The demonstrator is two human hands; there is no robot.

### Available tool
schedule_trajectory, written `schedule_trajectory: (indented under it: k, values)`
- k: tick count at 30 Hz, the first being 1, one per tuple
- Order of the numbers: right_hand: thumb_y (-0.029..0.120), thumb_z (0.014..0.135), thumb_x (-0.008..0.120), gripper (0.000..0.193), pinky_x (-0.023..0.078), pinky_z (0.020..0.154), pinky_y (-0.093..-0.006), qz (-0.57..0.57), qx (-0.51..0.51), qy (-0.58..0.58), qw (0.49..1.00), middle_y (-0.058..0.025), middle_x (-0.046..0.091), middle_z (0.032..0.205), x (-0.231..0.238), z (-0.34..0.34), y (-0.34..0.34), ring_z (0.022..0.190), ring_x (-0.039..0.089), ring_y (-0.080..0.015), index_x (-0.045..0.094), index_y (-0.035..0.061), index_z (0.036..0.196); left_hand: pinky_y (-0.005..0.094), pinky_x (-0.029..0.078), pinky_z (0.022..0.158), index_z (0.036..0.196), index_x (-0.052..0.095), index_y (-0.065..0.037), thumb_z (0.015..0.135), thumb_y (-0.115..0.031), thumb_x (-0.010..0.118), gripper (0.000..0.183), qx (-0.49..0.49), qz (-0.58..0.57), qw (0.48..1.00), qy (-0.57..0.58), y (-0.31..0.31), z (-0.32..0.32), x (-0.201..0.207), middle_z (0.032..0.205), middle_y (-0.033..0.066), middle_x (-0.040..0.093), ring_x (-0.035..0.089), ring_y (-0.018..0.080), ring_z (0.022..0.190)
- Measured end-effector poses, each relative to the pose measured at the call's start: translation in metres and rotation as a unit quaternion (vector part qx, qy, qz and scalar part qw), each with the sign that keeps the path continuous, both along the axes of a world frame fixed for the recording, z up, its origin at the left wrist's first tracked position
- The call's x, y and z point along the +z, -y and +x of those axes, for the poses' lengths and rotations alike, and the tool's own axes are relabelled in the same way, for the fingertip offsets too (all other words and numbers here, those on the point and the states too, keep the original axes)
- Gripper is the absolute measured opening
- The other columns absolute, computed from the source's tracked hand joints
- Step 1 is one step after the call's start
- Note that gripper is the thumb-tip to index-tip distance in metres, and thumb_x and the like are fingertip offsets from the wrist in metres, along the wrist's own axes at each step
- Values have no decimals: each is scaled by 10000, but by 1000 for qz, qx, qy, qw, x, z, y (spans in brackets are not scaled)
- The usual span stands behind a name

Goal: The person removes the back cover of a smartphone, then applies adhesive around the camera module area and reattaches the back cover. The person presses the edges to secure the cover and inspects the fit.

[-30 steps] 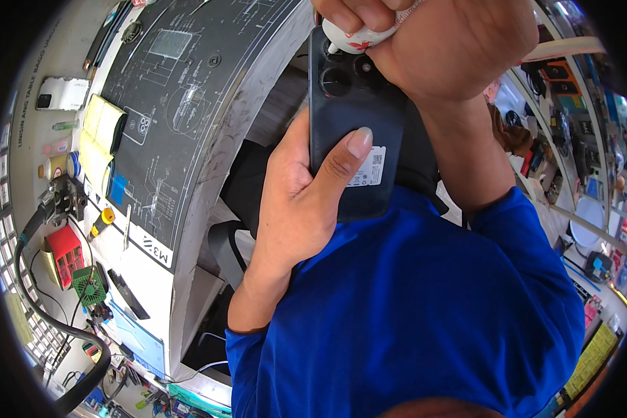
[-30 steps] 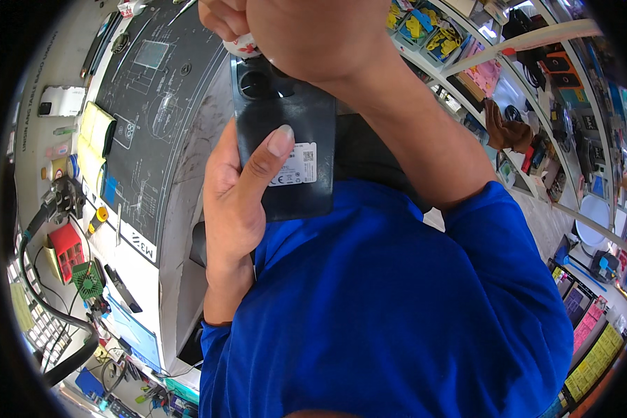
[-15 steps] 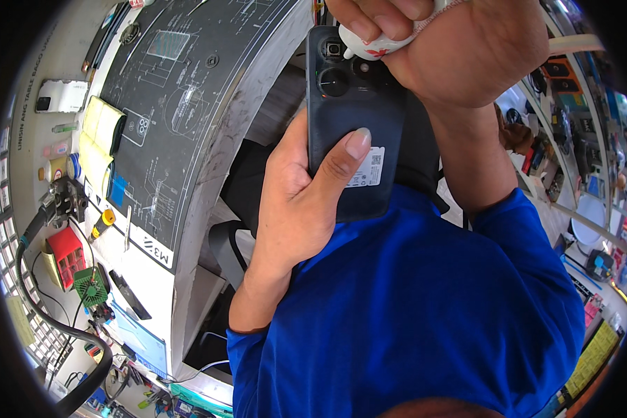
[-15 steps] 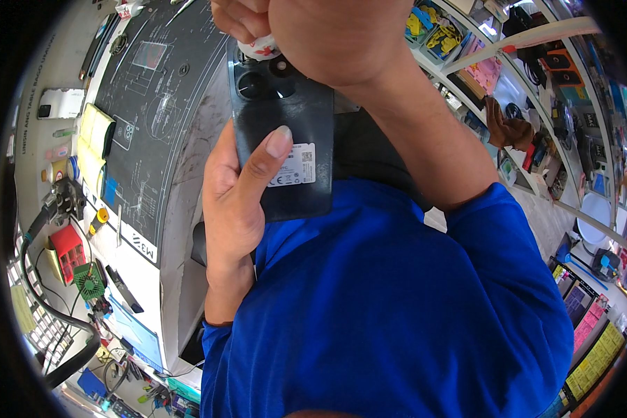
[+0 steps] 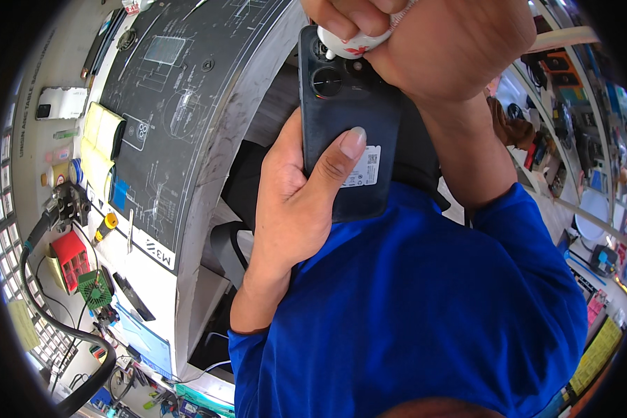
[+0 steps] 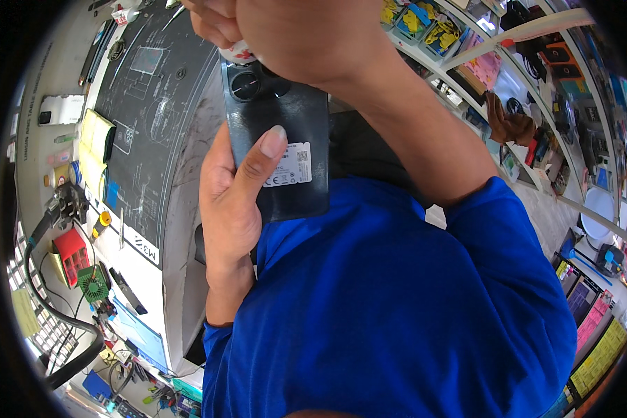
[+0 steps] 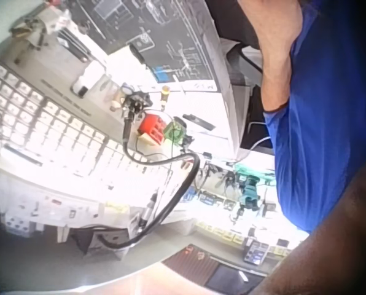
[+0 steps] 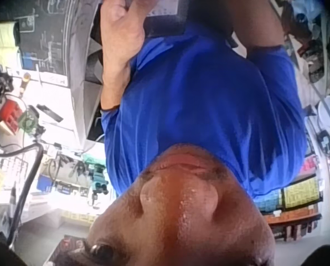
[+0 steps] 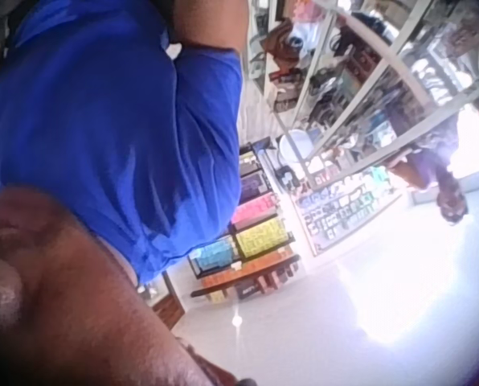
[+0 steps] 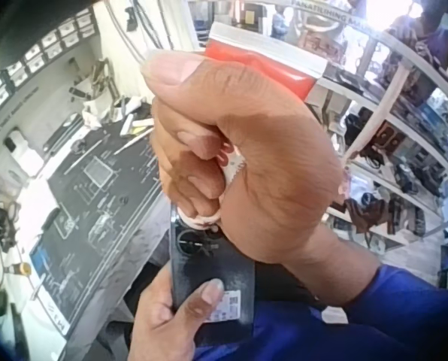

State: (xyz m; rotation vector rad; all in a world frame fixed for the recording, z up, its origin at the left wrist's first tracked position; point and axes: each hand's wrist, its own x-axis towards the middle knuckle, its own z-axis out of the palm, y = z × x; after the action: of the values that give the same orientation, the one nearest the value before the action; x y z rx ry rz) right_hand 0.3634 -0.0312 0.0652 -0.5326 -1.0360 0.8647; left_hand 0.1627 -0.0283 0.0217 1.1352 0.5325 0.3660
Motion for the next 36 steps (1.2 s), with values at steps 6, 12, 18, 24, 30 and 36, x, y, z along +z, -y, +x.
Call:
schedule_trajectory:
  k: [6, 12, 18, 24, 30, 36]
  values:
    - [522, 1080, 534, 493, 455, 502, -243, 18, 19, -38, 999, -3, 486, 622, -11, 0, -5, 493, 492, -116, 472, 134, 783, 208, 460, 727, 1263, 627, 3, 1061, -230, 678, 313, 5, 6, 1000, 3, 0, 1, -1, 946, -14, 659, 556, 33, 800]
    - [643, 939, 681, 572, 511, 530, -258, 227, 183, 85, 953, -9, 500, 644, -30, 39, -46, 528, 554, -141, 487, 115, 836, 253, 548, 779, 1275, 618, 24, 1041, -213, 664, 336, -4, 27, 999, -20, -3, 2, 1, 1022, 80, 725, 685, 109, 854]
    - [811, 632, 855, 820, 583, 608, -281, 253, 215, 103, 938, -23, 540, 677, -38, 51, -55, 564, 607, -165, 484, 116, 858, 284, 598, 822, 1298, 600, 43, 1033, -185, 647, 353, 3, 28, 1000, -13, -3, 1, -2, 1082, 140, 755, 752, 159, 899]
    - [844, 619, 832, 830, 582, 584, -290, 237, 182, 85, 951, -23, 521, 634, -33, 51, -48, 541, 583, -175, 461, 125, 804, 293, 603, 850, 1315, 591, 48, 1030, -152, 648, 353, 2, 15, 1000, -7, -2, 2, -2, 1129, 156, 755, 759, 169, 946]
    - [831, 716, 764, 760, 552, 561, -276, 226, 97, 103, 964, -18, 504, 615, -30, 44, -38, 525, 556, -163, 460, 137, 775, 292, 605, 851, 1313, 593, 44, 1032, -137, 647, 339, 0, 15, 1000, -7, -3, 3, -1, 1125, 155, 755, 759, 170, 945]
    - [538, 1013, 594, 523, 453, 508, -258, 29, 2, 25, 999, -8, 452, 569, 5, 16, 0, 495, 482, -124, 426, 157, 695, 290, 604, 844, 1318, 588, 43, 1037, -159, 652, 352, -2, 14, 1000, -4, -2, 2, -2, 1120, 154, 755, 759, 171, 943]
